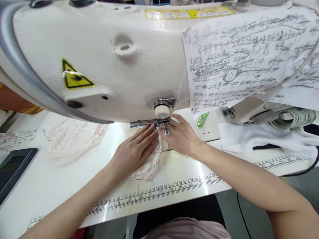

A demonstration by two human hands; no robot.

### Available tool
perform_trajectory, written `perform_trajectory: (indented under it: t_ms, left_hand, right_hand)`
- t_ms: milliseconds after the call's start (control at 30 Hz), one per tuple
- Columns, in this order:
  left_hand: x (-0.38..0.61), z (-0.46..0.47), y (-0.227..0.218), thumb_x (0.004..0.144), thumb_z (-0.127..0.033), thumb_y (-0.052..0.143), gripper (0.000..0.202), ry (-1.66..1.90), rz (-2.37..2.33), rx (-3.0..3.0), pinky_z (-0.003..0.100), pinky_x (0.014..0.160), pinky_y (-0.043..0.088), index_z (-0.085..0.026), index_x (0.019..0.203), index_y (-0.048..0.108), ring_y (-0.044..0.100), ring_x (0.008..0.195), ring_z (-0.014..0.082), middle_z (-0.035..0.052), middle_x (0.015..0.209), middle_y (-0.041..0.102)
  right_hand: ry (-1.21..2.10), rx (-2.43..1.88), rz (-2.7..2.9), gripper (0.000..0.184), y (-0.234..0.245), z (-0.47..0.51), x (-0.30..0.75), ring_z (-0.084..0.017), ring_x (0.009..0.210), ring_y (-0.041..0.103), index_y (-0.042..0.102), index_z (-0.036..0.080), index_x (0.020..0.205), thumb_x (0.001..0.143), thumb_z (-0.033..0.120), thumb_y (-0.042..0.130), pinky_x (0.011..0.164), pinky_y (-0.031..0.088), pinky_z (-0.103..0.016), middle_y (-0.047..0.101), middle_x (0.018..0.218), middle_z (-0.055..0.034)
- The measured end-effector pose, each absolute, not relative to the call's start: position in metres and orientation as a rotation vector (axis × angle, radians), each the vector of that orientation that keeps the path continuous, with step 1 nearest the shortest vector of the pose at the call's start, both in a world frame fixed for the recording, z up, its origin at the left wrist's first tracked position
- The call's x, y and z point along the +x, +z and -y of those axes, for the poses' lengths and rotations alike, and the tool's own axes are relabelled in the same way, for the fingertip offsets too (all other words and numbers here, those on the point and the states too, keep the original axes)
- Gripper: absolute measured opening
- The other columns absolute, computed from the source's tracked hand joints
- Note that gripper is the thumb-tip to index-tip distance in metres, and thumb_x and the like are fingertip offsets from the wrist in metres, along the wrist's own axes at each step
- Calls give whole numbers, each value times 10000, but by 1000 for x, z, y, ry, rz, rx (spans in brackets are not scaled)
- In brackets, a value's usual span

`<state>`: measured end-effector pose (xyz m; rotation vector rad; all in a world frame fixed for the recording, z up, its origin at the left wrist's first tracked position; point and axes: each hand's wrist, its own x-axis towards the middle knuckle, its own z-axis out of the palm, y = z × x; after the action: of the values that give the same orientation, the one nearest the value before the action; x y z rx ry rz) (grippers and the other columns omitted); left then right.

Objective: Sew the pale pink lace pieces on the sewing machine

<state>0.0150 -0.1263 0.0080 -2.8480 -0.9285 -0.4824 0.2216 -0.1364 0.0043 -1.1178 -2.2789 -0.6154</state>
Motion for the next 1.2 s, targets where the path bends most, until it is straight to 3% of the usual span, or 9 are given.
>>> perform_trajectory:
  t_ms: [200, 333, 467, 633, 733, 867, 1000, 1133, 1200]
  left_hand:
    - [11, 134, 32, 941, -274, 499, 339, -442, 828, -2820, 436, 947, 526, -119, 1235, 563, 548, 1209, 280, 126, 1270, 609]
    - [-5, 155, 52, 875, -303, 617, 203, -516, 367, -2813, 305, 691, 541, -157, 1013, 642, 660, 907, 193, 52, 1011, 712]
    - [-20, 180, 49, 870, -197, 603, 88, -321, 118, -2763, 280, 566, 477, -163, 932, 656, 644, 868, 179, 50, 1023, 702]
    - [-24, 194, 41, 886, -43, 464, 187, -443, 452, -2815, 271, 638, 529, -124, 976, 607, 655, 903, 191, 92, 1015, 694]
    - [-22, 190, 55, 943, -127, 422, 150, -582, 1068, -2970, 223, 602, 542, -147, 1040, 535, 679, 842, 158, 91, 1022, 680]
    - [-18, 172, 81, 983, -305, 372, 169, -535, 1617, -3030, 211, 406, 423, -190, 1004, 493, 633, 550, 129, 12, 772, 677]
    - [-9, 148, 80, 878, -457, 568, 324, -307, 1384, -3228, 233, 467, 443, -204, 1073, 514, 656, 658, 166, 29, 880, 691]
    - [1, 137, 54, 909, -273, 530, 109, -336, 980, -3145, 259, 560, 444, -184, 914, 594, 598, 661, 157, 11, 769, 627]
    - [4, 137, 42, 903, -187, 506, 127, -445, 813, -3028, 277, 573, 428, -171, 817, 598, 544, 621, 154, 7, 693, 584]
  right_hand:
    - [-500, -930, 2323, 277, 5, 140, 222, -113, 720, 571, 614, 186, 779, 808, -3, 414, 755, 392, -274, 698, 799, 49]
    - [-369, -801, 2375, 304, 4, 141, 222, -89, 613, 502, 596, 196, 735, 775, -23, 389, 719, 392, -255, 669, 738, 80]
    - [-272, -769, 2404, 339, 3, 142, 222, -88, 597, 474, 601, 201, 754, 737, -42, 367, 671, 369, -252, 671, 744, 78]
    - [-220, -766, 2402, 281, 5, 144, 225, -98, 601, 477, 615, 187, 784, 728, 21, 395, 626, 338, -261, 667, 735, 55]
    - [-147, -766, 2401, 243, 8, 147, 226, -113, 597, 476, 617, 172, 888, 743, 142, 424, 612, 329, -276, 657, 741, 29]
    - [-172, -808, 2400, 208, 10, 148, 224, -117, 598, 475, 596, 162, 938, 822, 283, 473, 603, 339, -280, 644, 730, 25]
    - [-239, -764, 2393, 152, 10, 145, 224, -93, 595, 485, 575, 188, 771, 855, 154, 453, 618, 363, -268, 626, 662, 58]
    - [-215, -687, 2420, 147, 11, 142, 229, -98, 720, 553, 587, 202, 811, 873, 158, 460, 727, 420, -287, 674, 773, 58]
    - [-217, -641, 2425, 125, 11, 141, 232, -109, 797, 572, 586, 209, 831, 871, 172, 474, 773, 435, -299, 683, 833, 56]
